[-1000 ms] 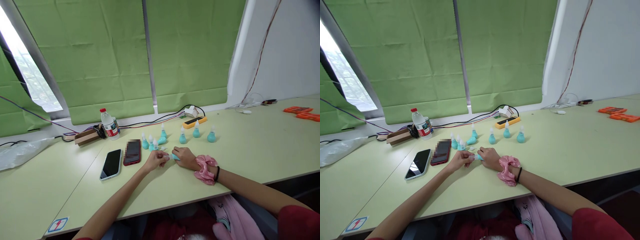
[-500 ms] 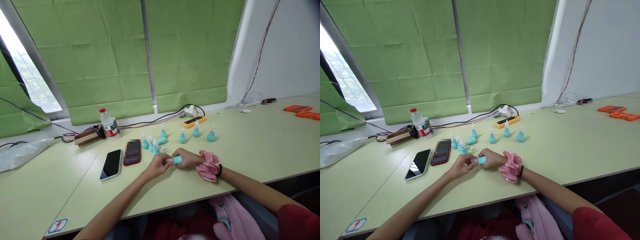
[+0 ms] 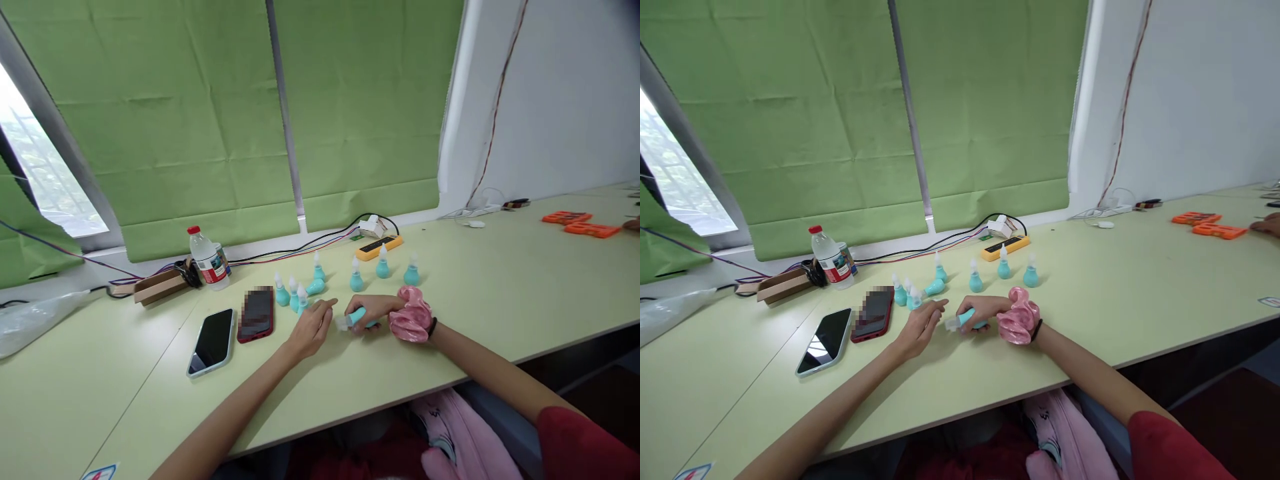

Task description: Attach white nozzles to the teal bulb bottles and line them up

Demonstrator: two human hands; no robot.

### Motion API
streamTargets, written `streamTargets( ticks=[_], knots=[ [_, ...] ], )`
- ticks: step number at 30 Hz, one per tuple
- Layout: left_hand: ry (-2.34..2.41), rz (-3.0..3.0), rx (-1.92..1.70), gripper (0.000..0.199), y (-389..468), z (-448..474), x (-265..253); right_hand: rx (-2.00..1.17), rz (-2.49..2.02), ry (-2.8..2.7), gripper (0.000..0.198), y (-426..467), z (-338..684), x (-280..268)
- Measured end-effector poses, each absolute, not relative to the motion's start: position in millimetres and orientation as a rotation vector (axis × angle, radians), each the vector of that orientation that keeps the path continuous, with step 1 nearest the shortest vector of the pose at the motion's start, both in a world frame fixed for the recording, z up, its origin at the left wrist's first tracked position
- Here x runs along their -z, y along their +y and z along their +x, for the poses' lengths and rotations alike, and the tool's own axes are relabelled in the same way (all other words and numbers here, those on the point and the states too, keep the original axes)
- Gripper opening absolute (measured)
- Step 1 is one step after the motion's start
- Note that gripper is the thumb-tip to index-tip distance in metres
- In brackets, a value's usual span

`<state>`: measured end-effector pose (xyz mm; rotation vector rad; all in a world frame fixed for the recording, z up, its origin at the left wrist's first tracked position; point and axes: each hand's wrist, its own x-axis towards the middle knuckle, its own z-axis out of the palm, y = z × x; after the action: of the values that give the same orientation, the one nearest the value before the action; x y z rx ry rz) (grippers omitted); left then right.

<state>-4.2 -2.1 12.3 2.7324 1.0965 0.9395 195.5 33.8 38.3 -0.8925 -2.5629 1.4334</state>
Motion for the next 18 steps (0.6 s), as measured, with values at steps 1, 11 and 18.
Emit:
streamTargets(
  ticks=[1, 11, 18],
  knots=[
    [1.169, 2.795, -0.875, 0.033, 3, -2, -13, -1.442, -0.885, -2.571, 0.018, 35, 201, -43],
    [1.861, 2.926, 0.130, 0.024, 35, 49, -5, -1.558, -0.746, -2.466, 0.017, 36, 216, -52],
    [1.897, 2.835, 0.115, 0.022, 32, 54, -18, -1.549, -0.712, -2.428, 0.019, 35, 214, -50]
  ],
)
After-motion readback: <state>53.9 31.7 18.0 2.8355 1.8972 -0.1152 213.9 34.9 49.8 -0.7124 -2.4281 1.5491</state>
